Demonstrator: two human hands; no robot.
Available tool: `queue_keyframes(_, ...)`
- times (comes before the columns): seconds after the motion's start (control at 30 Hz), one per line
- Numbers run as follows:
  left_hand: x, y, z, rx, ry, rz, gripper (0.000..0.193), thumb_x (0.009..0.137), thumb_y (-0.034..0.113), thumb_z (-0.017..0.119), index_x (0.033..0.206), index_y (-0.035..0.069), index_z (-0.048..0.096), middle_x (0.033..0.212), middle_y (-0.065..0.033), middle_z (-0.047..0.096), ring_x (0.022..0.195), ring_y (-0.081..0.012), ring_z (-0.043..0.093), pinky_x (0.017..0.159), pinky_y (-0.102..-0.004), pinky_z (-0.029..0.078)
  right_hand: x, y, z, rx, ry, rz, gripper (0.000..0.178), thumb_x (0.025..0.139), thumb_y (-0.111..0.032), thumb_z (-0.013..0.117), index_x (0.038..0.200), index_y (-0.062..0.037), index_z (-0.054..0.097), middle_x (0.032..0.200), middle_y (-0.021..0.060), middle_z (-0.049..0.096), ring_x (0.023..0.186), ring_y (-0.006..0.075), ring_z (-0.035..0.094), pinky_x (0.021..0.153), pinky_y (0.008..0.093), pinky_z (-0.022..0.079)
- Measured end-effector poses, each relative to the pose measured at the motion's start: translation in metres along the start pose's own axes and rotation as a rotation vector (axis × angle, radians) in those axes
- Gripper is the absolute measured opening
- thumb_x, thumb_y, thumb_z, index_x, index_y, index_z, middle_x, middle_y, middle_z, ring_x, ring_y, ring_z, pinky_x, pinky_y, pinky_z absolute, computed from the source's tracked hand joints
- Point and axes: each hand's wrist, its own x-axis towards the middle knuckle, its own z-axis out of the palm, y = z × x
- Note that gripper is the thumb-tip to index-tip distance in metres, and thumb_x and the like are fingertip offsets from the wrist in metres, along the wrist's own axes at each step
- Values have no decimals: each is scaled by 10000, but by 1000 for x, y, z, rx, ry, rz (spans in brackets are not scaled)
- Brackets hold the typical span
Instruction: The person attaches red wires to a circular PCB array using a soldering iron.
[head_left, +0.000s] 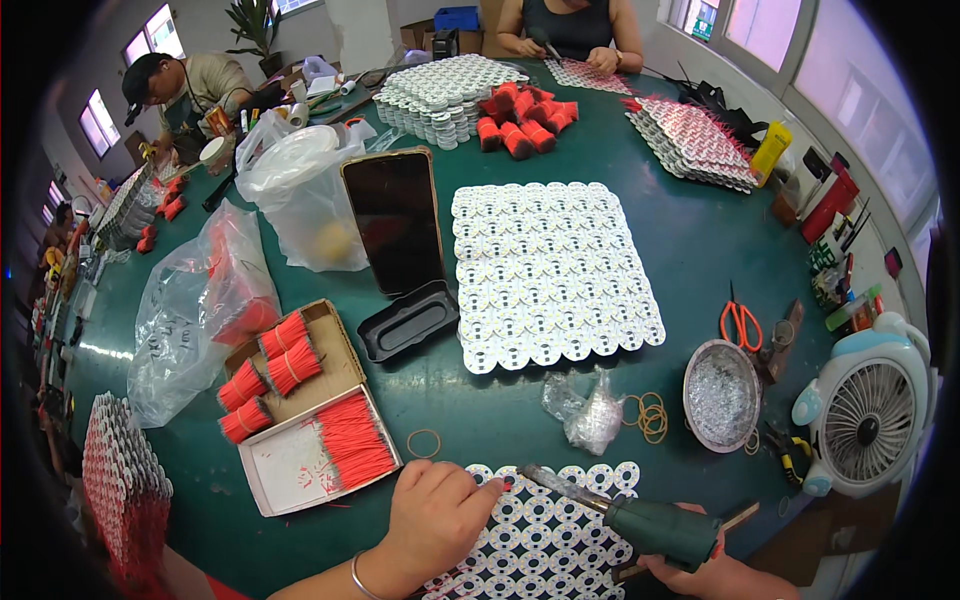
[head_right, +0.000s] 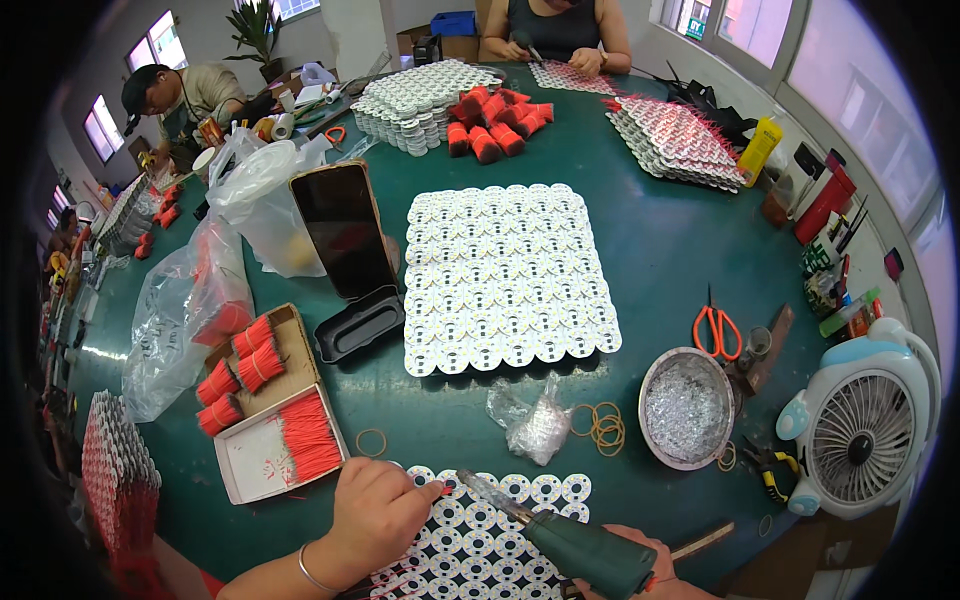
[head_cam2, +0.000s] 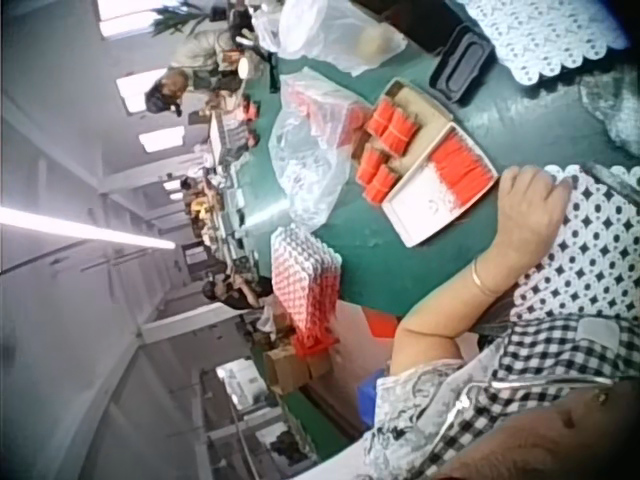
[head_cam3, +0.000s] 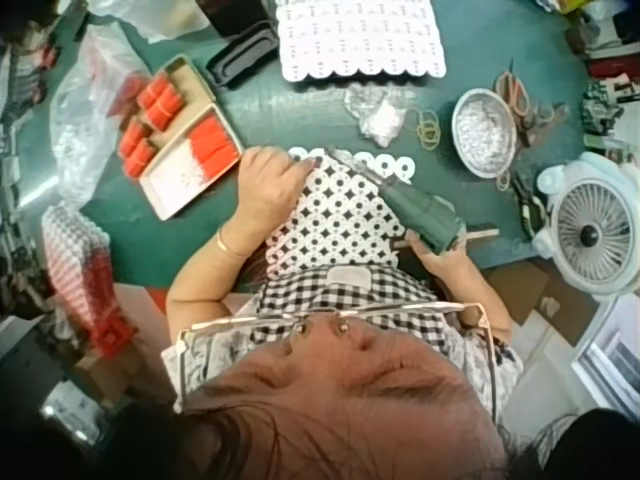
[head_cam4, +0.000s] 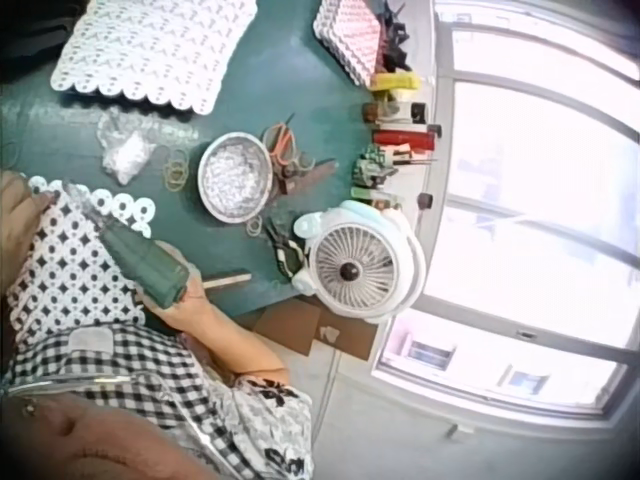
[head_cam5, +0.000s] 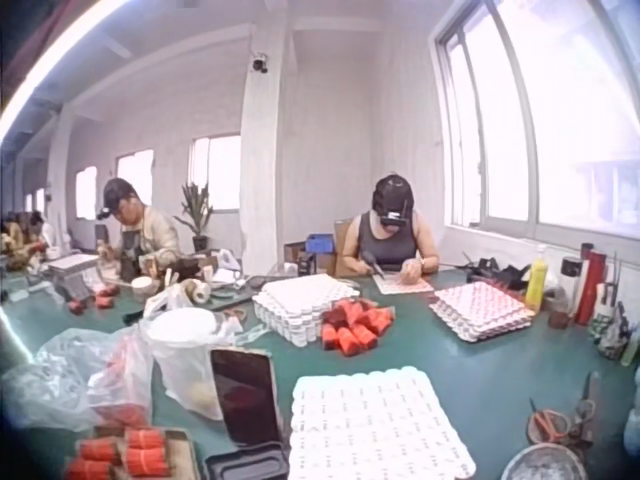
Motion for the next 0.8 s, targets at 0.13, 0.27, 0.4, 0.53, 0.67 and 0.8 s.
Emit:
queue_keyframes(0.13, -1, 0, 0, -7, -10, 5, 166, 650, 109, 598, 810, 120, 644, 654, 9, 467, 684, -147, 505, 641, -304, 362, 4, 1, -2, -248, -122, -144, 266, 702, -92, 679, 946, -12, 608, 917, 135, 634, 850, 268, 610, 795, 351, 464)
queue_keyframes(0.27, -1, 0, 1, -23, -13, 2, 166, 657, 106, 593, 816, 108, 640, 660, 1, 470, 690, -155, 503, 645, -305, 365, 7, -10, 1, -144, -85, -17, 276, 686, -97, 678, 942, -17, 611, 914, 132, 634, 859, 287, 607, 806, 362, 464)
queue_keyframes(0.4, 0, 0, 0, -33, -8, -2, 149, 661, 104, 601, 804, 97, 638, 664, -5, 476, 692, -162, 504, 646, -305, 369, 8, -11, 1, -188, -130, -2, 284, 687, -108, 678, 945, -13, 609, 914, 135, 631, 842, 305, 601, 803, 358, 463)
queue_keyframes(0.53, 2, 0, 1, -32, 2, -4, 141, 660, 102, 612, 798, 90, 637, 672, -11, 484, 695, -167, 506, 646, -309, 374, 9, -10, 0, -227, -151, -88, 264, 720, -124, 670, 941, 4, 605, 917, 131, 625, 779, 270, 609, 727, 349, 489)
queue_keyframes(0.67, 1, 1, 0, -58, 17, -9, 158, 642, 76, 631, 799, 87, 632, 674, -20, 479, 689, -181, 500, 636, -324, 373, 12, 1, -8, -610, -322, -357, 330, 774, -167, 579, 1057, 0, 540, 871, 121, 605, 711, 211, 624, 581, 287, 498)
queue_keyframes(0.8, -1, 1, 2, -70, 26, -5, 177, 629, 60, 652, 803, 86, 628, 680, -26, 475, 682, -193, 492, 626, -332, 370, 4, -2, -12, -169, -214, -105, 297, 781, -148, 573, 1032, 11, 557, 873, 119, 612, 686, 177, 624, 558, 269, 492)
